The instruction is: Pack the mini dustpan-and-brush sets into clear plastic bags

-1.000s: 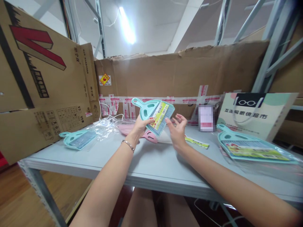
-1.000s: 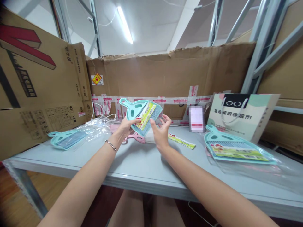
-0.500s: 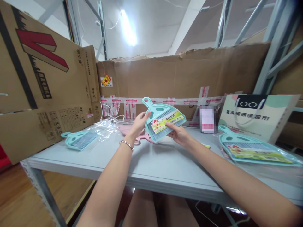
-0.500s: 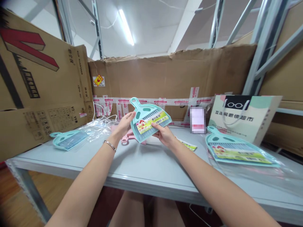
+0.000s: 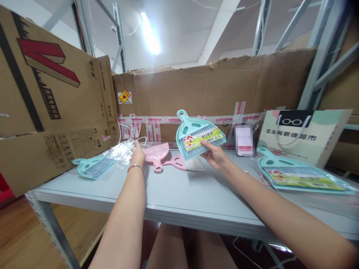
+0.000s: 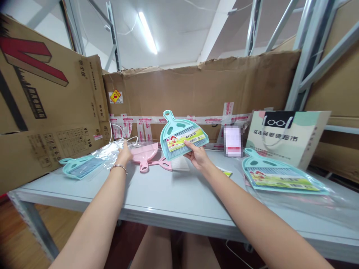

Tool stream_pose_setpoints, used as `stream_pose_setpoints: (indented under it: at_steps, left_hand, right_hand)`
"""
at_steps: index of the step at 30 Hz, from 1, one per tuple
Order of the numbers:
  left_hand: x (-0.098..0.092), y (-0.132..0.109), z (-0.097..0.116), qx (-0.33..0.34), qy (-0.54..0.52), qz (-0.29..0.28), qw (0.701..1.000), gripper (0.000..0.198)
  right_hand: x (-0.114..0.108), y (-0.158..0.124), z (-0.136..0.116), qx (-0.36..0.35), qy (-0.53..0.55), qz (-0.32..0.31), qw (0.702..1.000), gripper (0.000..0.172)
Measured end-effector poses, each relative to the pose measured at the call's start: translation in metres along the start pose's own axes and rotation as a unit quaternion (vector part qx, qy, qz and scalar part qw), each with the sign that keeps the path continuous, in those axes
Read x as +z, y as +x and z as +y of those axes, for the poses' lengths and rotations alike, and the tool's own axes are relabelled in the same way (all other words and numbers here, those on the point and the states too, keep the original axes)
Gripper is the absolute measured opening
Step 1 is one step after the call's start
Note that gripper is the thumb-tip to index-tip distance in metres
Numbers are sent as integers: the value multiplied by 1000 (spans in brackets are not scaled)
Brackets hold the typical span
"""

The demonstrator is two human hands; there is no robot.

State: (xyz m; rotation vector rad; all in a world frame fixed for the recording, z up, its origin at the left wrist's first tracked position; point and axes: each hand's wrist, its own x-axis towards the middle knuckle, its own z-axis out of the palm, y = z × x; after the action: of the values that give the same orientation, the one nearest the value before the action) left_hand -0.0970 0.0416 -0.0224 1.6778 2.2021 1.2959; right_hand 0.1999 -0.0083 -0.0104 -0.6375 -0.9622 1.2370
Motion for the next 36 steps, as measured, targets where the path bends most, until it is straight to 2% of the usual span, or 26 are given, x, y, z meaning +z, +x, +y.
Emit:
stream_pose_setpoints:
  at_steps: [3, 5, 8, 15, 19, 21, 25, 28, 33, 36]
  left_hand:
    - [-10, -6, 15, 1, 21, 58, 998, 88]
    - [-13, -6, 24, 58, -14, 82, 995, 83]
    - [-12, -2, 33, 125, -99, 63, 985, 69]
    - [-12, 3, 41, 179, -259, 49, 948, 13]
    - [-17, -1, 46, 174, -224, 88, 955, 7]
    - [-18, -2, 48, 169, -244, 102, 950, 6]
    - [-21, -3, 50, 184, -370, 38, 910, 7]
    - [-23, -5, 52, 190, -418, -6, 888, 11]
    - [-27, -13, 57, 213, -480, -66, 849, 15]
    - [-27, -19, 60, 229, -497, -148, 824, 16]
  right_hand:
    - [2, -1, -2, 4, 11, 4, 1000, 26]
    - [1, 0, -3, 3, 13, 9, 1000, 29]
    - [-1, 3, -3, -2, 8, 14, 1000, 32]
    - [-8, 8, -11, -1, -15, 22, 1000, 20]
    - [-17, 5, -30, 15, -64, -9, 998, 21]
    - [-24, 4, -38, 34, -109, -37, 993, 22]
    - [-37, 5, -45, 98, -191, -75, 974, 21]
    - [-43, 8, -42, 133, -239, -88, 958, 24]
    - [-43, 9, -38, 136, -238, -101, 956, 26]
    - [-40, 5, -39, 137, -219, -148, 955, 26]
